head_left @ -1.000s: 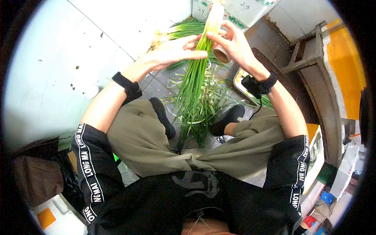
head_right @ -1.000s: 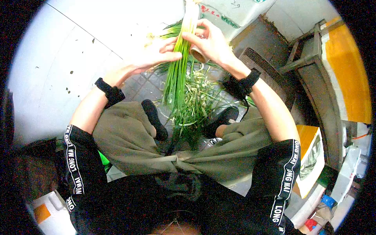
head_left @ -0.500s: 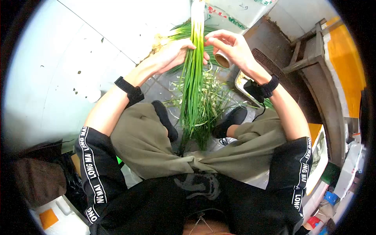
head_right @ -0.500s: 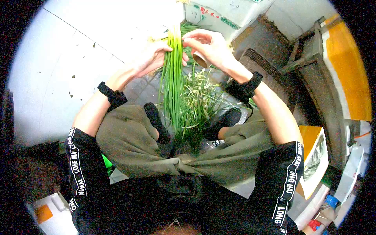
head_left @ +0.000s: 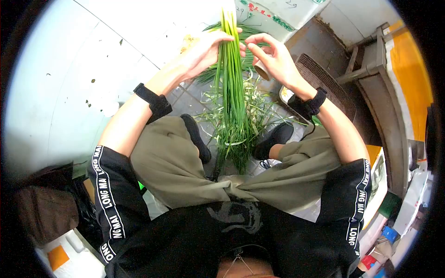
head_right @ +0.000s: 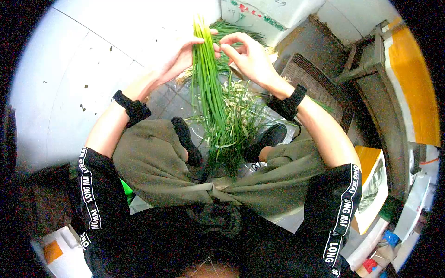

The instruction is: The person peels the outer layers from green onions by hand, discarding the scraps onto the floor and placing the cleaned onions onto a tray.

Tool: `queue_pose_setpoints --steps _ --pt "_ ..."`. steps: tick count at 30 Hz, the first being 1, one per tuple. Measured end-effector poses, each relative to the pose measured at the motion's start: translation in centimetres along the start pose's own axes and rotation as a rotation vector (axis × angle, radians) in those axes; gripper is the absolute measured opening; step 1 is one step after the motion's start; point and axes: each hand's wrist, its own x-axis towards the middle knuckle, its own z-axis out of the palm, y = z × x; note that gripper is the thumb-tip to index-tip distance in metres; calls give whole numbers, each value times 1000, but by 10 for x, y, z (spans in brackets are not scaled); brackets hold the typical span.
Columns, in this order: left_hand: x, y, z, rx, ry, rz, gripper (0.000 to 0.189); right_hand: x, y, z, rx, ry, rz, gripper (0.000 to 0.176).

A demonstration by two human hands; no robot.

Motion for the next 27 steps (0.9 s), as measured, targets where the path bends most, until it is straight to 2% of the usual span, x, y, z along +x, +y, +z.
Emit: queue_pose_setpoints --steps 1,3,5,7,9,13,15,21,24,27 --pt "0 -1 -1 -1 2 2 43 -1 0 0 -18 -19 34 24" --pt "1 -1 0 181 146 41 42 -4 4 -1 -36 -40 67 24" --pt "0 0 -1 152 159 35 40 -6 13 0 -96 -130 14 22" --pt "-2 1 -3 123 171 27 39 -10 3 3 -154 -146 16 21" --pt "-3 1 -4 41 145 32 35 -15 -9 6 -309 -169 -74 22" --pt "-3 -1 -2 25 154 44 34 -18 -11 14 -434 -137 -153 16" --pt "-2 -1 0 58 169 59 34 -17 -10 15 -431 -135 -184 19" --pt "-1 -5 0 195 167 103 42 -20 -12 17 -434 -120 -77 13" --pt "-1 -6 1 222 185 73 35 -20 -18 14 -435 -165 -5 14" --pt "-3 -5 2 278 163 66 41 -19 -15 12 -410 -220 23 13"
